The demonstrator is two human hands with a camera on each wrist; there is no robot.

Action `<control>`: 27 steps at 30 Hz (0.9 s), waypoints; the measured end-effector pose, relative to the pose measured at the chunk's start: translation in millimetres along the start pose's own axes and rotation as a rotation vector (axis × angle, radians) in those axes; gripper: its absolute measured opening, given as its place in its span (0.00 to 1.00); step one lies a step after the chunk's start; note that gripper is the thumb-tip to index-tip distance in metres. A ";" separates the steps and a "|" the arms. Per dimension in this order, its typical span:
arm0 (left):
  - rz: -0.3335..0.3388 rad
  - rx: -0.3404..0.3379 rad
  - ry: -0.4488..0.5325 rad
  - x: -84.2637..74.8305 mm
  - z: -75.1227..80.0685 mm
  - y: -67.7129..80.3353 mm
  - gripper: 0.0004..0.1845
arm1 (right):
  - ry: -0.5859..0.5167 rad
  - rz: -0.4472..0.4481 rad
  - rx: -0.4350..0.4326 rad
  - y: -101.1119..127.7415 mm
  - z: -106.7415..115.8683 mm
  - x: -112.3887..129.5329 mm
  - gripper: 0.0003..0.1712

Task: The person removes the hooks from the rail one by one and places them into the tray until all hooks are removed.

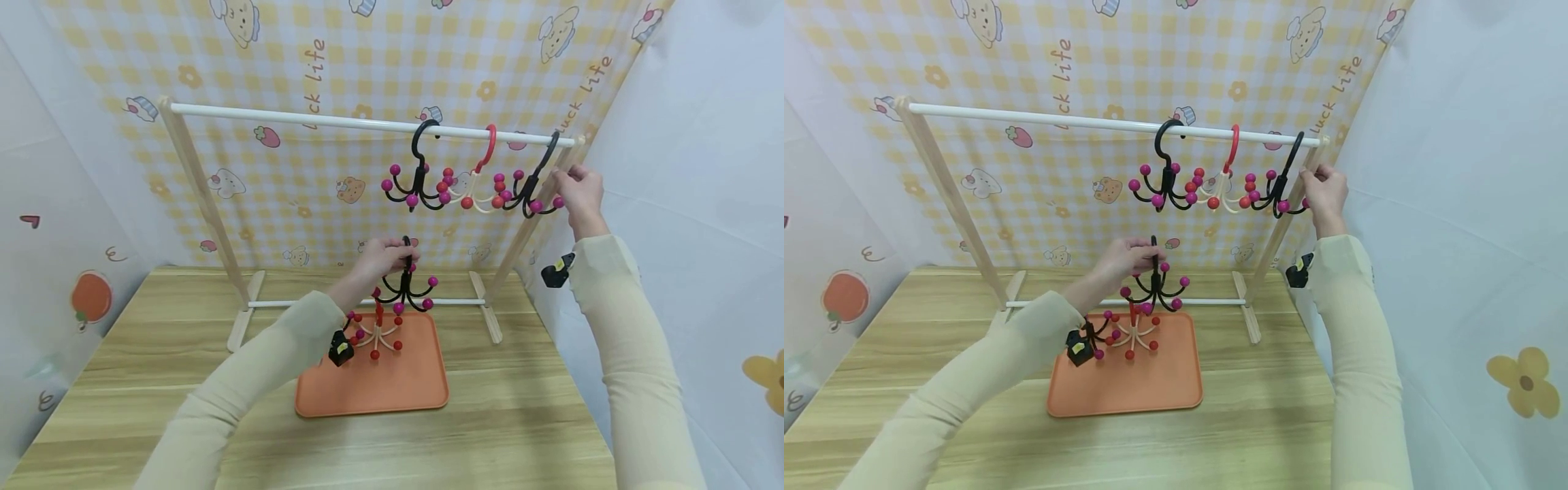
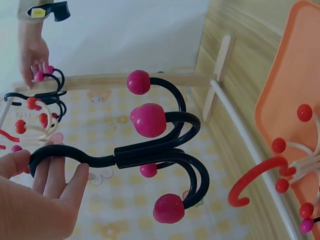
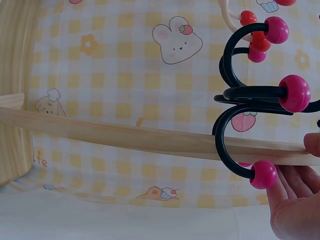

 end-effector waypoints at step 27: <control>0.069 0.064 -0.027 84.5 -32.9 -1.0 0.10 | 0.001 -0.013 0.009 -0.5 -1.2 -1.1 0.28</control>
Point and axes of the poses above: each hand's wrist, its own y-axis away from the middle knuckle, its own z-axis out of the back of the hand, x = y × z, the point moved 10 cm from there along -y, towards the middle knuckle, and after that the axes turned 4 degrees about y, right-handed, at the moved point
